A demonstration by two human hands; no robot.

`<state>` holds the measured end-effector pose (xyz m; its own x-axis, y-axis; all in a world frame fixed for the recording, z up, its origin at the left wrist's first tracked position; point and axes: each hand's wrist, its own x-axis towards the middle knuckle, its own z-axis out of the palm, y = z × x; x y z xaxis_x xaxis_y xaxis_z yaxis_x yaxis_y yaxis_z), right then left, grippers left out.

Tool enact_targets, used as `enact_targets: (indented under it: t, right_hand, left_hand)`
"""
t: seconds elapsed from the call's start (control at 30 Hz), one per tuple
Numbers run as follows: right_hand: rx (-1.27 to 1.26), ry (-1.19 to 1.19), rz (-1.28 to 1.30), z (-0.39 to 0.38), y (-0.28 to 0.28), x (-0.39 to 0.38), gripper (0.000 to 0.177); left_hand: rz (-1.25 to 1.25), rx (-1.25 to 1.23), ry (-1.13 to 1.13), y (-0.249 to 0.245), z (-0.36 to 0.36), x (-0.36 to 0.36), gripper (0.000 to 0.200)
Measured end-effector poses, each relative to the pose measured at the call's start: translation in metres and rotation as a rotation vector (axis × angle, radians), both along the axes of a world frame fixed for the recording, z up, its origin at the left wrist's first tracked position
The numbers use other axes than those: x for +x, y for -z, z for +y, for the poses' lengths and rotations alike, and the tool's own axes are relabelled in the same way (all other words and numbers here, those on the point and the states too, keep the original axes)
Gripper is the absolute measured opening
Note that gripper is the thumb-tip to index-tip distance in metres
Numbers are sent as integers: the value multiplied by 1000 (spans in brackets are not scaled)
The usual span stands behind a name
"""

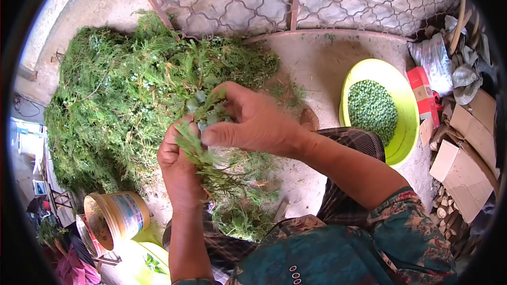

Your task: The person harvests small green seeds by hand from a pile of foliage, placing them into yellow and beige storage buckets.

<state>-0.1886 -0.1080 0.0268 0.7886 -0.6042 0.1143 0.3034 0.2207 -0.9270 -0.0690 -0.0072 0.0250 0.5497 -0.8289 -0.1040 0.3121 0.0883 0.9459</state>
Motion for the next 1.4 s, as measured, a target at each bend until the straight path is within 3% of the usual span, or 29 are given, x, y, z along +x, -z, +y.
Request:
enact_targets:
  t: [0.03, 0.1, 0.13, 0.23, 0.33, 0.57, 0.67, 0.77, 0.83, 0.87, 0.93, 1.0, 1.07, 1.1, 1.17, 1.23, 1.27, 1.3, 1.37, 1.4]
  right_hand:
    - [2, 2, 0, 3, 3, 4, 40]
    - [-53, 4, -47, 6, 9, 9, 38]
    - [-207, 15, 192, 3, 11, 6, 37]
    - [-349, 159, 155, 8, 18, 12, 35]
    - [-396, 76, 227, 5, 8, 3, 34]
    - [-421, -2, 196, 2, 10, 0, 31]
    - [-270, 22, 198, 6, 5, -3, 29]
    - [-50, -95, 195, 7, 2, -4, 29]
    - [227, -170, 35, 10, 0, -4, 30]
    - [227, -169, 33, 11, 3, -2, 30]
    - [21, -66, -18, 12, 11, 4, 31]
    - [-16, -39, 28, 13, 2, -1, 30]
    - [-53, -12, 76, 12, 0, -2, 29]
    - [-11, -25, 117, 11, 3, -1, 29]
    - [32, -37, 157, 11, 2, -1, 29]
    - [315, -152, 81, 10, -6, -5, 26]
    - [314, -153, 78, 10, -6, -6, 26]
    - [365, -185, 61, 11, -6, -6, 23]
    - [416, -220, 39, 13, -6, -6, 20]
    - [507, -227, -29, 15, -5, -6, 17]
  left_hand:
    - [0, 2, 2, 0, -1, -3, 12]
    - [-317, -129, 4, 1, -4, -8, 13]
    - [-396, -96, -17, 4, -3, -8, 11]
    - [-314, 76, -5, -9, -4, -13, 8]
    - [-100, 0, 65, 0, -2, -3, 11]
    - [-113, 183, 170, -17, -1, 2, 10]
    - [-139, 207, 81, -17, -2, -2, 12]
    - [60, 182, 74, -16, 1, 0, 10]
    - [450, 63, 251, -10, 7, 6, 13]
    - [497, 76, 253, -9, 6, 7, 14]
    - [483, 47, 160, -6, 6, 2, 11]
    - [468, 23, 68, -5, 5, -1, 10]
    - [174, 155, 59, -9, 2, -2, 13]
    - [174, 158, 61, -11, 2, -2, 13]
    - [360, 159, 187, -14, 2, 1, 17]
    - [491, 103, 252, -11, 3, 7, 18]
    - [623, 45, 317, -9, 5, 9, 18]
    - [618, 45, 316, -8, 6, 10, 18]
    - [839, -38, 302, -5, 7, 10, 20]
    - [968, -131, 458, 2, 4, 15, 24]
